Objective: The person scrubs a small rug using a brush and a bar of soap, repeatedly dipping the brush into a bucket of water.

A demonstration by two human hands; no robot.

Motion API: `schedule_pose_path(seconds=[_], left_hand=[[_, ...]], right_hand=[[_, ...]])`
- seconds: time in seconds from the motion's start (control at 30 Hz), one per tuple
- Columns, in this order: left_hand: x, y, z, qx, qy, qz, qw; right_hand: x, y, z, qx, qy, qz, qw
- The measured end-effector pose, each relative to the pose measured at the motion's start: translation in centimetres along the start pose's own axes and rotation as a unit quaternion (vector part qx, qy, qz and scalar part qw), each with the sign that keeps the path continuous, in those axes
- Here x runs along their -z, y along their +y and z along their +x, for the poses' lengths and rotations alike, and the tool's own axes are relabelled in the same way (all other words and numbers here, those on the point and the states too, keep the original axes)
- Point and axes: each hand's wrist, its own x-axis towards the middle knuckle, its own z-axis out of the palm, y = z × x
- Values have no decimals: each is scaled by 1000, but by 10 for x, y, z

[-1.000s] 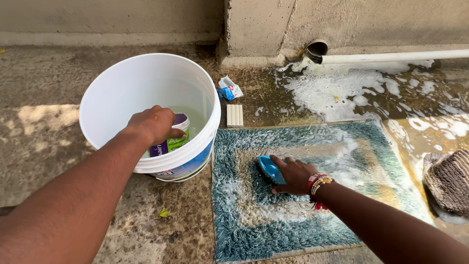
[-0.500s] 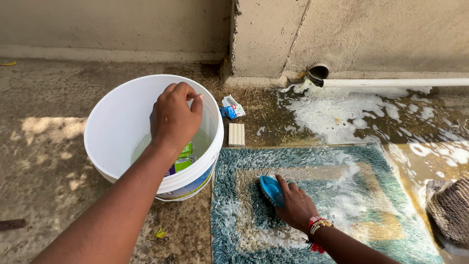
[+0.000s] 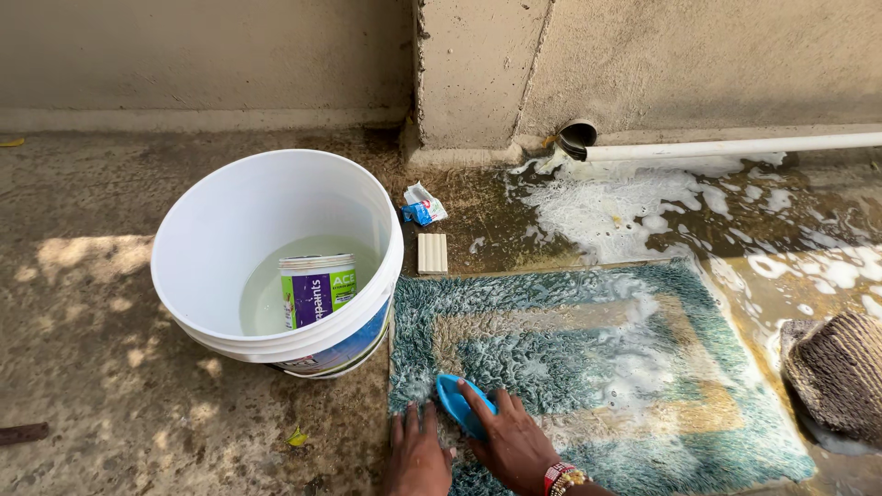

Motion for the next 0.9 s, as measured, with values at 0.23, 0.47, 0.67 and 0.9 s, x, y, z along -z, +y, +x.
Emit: schedule_pose_path(seconds=[0.23, 0.47, 0.67, 0.9], left_hand=[[-28, -36, 8, -12, -77, 36, 996], [-21, -11, -8, 57, -70, 83, 992], [-2, -8, -27, 60, -101, 66, 991], [-5, 3, -31, 84, -76, 89, 990]], right_hand=[[36, 132, -18, -287, 143, -69, 945], [-24, 19, -9, -48, 98, 48, 993], [5, 99, -24, -206, 72, -49, 975], [23, 112, -32, -306, 199, 1, 931]])
